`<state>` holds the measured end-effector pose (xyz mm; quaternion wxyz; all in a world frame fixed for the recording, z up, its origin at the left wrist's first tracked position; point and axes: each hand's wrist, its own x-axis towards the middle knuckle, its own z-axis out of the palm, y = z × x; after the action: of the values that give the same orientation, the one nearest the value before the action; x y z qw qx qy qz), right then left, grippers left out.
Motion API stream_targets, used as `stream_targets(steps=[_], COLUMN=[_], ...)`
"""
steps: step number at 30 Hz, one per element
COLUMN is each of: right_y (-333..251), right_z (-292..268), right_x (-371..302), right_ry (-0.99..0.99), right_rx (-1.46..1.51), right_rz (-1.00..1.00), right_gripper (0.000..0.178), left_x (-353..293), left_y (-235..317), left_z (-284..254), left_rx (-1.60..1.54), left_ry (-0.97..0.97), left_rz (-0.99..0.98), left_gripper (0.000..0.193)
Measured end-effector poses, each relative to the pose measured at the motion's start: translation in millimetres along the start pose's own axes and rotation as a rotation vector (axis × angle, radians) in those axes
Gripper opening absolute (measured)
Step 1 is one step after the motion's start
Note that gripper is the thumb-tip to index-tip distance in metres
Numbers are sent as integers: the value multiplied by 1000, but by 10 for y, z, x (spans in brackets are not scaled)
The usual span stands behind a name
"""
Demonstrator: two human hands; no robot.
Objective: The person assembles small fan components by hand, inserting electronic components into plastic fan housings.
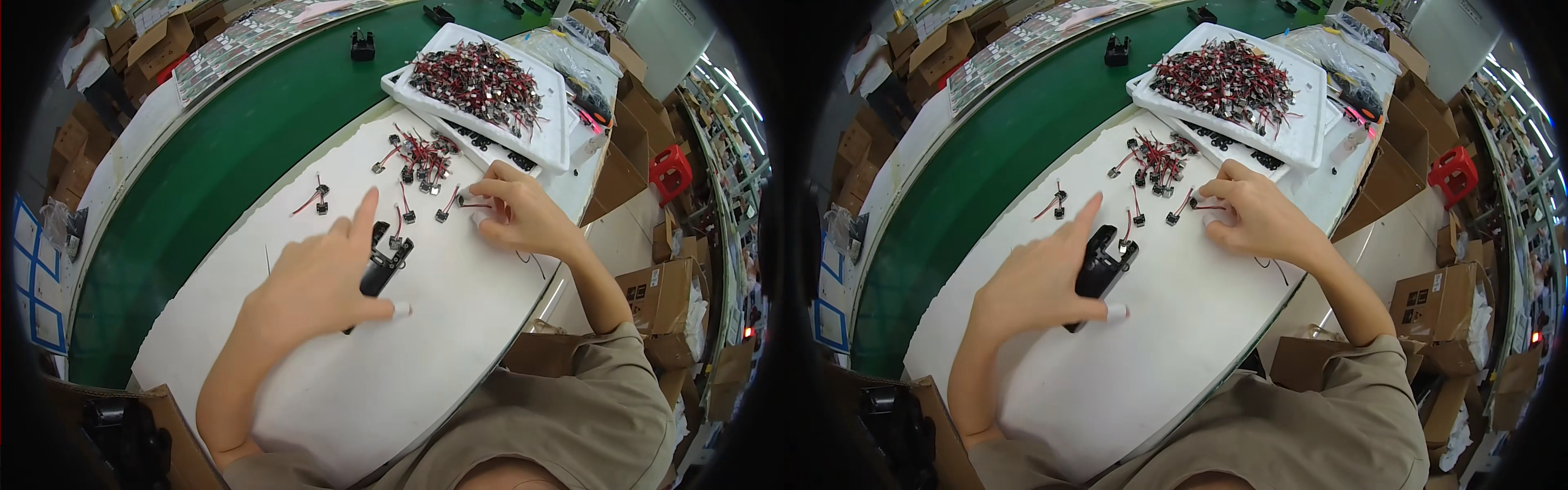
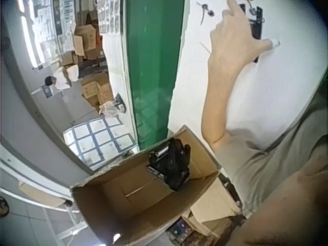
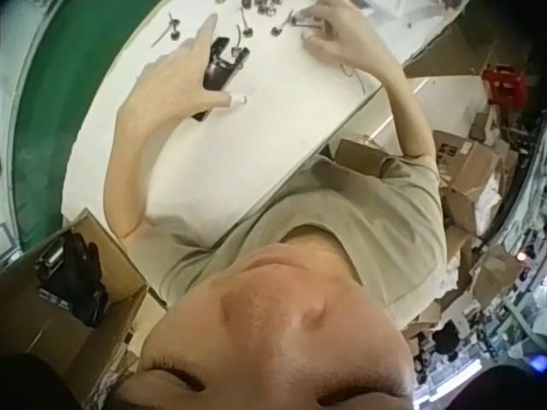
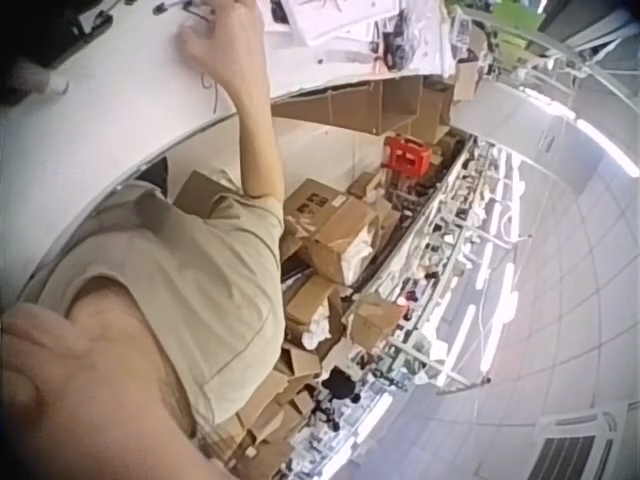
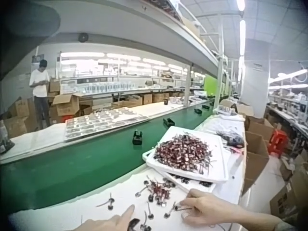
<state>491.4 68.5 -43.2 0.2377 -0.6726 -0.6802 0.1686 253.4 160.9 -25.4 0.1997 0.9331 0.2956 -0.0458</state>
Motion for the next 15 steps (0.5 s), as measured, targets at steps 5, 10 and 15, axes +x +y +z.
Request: stream_targets(steps=[5, 10, 15], right_y=[27, 52, 95], right_z=[201, 275, 200], right_x=[27, 68, 153], right_ry=[92, 156, 296], right_rx=[19, 5, 333], right_rz=[-4, -30, -190], right_gripper=[28, 21, 15], left_x=[-62, -117, -22], left_y=[162, 197, 174], left_z=[22, -69, -69], left_rx=[136, 111, -4], left_ry=[-101, 206, 348], left_rz=[-45, -14, 39], left_gripper=[81, 48, 54])
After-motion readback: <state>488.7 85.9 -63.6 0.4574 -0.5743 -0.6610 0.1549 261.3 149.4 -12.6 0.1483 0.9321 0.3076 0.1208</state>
